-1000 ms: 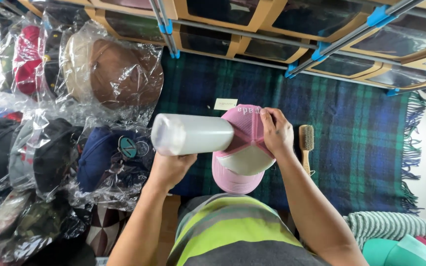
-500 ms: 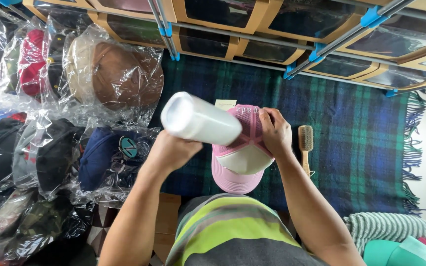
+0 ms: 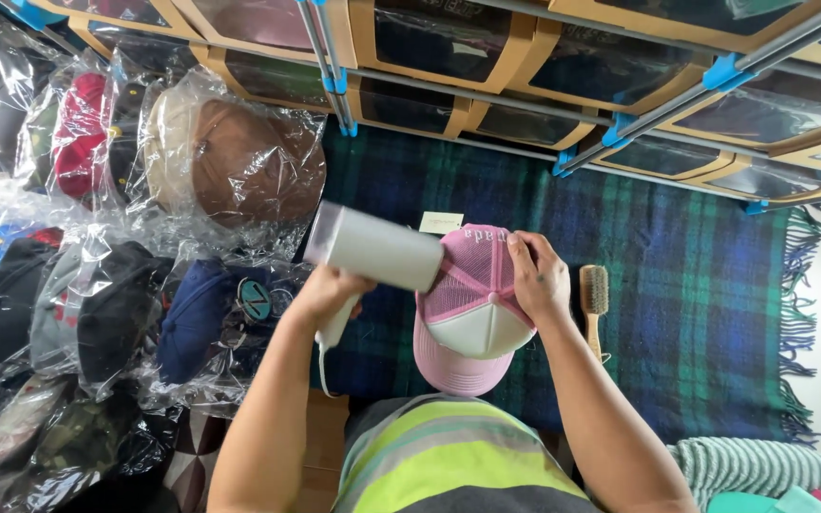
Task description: The person cleans a pink and white baseball cap by first brushing the inside and outside with a wooden brush. They then use a white handheld steamer to apply steam to the cap's surface.
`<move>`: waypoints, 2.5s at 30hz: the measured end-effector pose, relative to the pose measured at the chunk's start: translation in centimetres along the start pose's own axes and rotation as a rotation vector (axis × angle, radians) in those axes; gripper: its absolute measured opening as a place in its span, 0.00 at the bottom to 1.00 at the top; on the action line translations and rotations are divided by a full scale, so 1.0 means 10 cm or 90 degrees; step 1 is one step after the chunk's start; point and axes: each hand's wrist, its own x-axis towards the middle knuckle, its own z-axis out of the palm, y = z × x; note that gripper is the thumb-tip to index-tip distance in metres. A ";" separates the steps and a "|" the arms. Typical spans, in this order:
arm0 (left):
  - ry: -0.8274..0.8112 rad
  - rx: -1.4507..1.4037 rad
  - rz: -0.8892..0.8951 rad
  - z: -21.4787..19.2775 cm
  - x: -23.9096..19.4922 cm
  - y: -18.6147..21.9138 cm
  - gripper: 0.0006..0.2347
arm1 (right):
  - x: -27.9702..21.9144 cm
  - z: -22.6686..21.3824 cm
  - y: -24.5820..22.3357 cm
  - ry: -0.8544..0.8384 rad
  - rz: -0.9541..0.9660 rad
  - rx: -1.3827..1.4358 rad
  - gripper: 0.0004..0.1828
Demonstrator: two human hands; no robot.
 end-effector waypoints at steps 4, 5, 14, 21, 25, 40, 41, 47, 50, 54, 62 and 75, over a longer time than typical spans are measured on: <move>-0.010 0.064 -0.081 0.05 0.39 0.19 0.21 | -0.02 0.00 0.04 -0.003 0.003 -0.002 0.23; -0.026 0.083 -0.104 0.04 0.50 0.21 0.21 | 0.00 0.00 0.04 0.000 -0.002 -0.001 0.23; -0.040 0.100 -0.132 -0.11 0.20 0.36 0.21 | 0.01 0.02 0.04 -0.001 0.026 -0.002 0.22; -0.109 0.334 -0.111 0.36 0.80 1.20 0.18 | -0.05 0.00 -0.03 0.012 0.006 -0.023 0.21; -0.131 0.474 -0.091 0.50 0.79 1.46 0.21 | -0.03 -0.03 -0.10 -0.006 0.006 -0.039 0.22; -0.155 0.870 0.210 1.57 -0.54 1.95 0.23 | 0.35 0.25 0.81 -0.006 0.026 0.048 0.29; -0.154 0.893 0.245 1.63 -0.50 1.93 0.22 | 0.23 0.18 0.63 0.010 0.056 0.105 0.29; -0.141 0.919 0.206 1.31 -0.47 1.72 0.28 | -0.20 -0.19 -0.28 0.017 0.066 0.161 0.33; -0.121 0.909 0.208 1.44 -0.45 1.84 0.27 | -0.04 -0.08 0.02 -0.001 0.065 0.126 0.35; -0.117 0.884 0.228 1.43 -0.44 1.83 0.28 | 0.02 -0.08 0.03 -0.017 0.059 0.116 0.37; -0.155 0.894 0.136 1.51 -0.41 2.07 0.27 | -0.07 -0.13 -0.10 -0.019 0.086 0.102 0.36; -0.070 0.249 -0.256 -0.04 0.64 0.47 0.20 | 0.03 -0.05 0.07 -0.029 0.033 0.088 0.36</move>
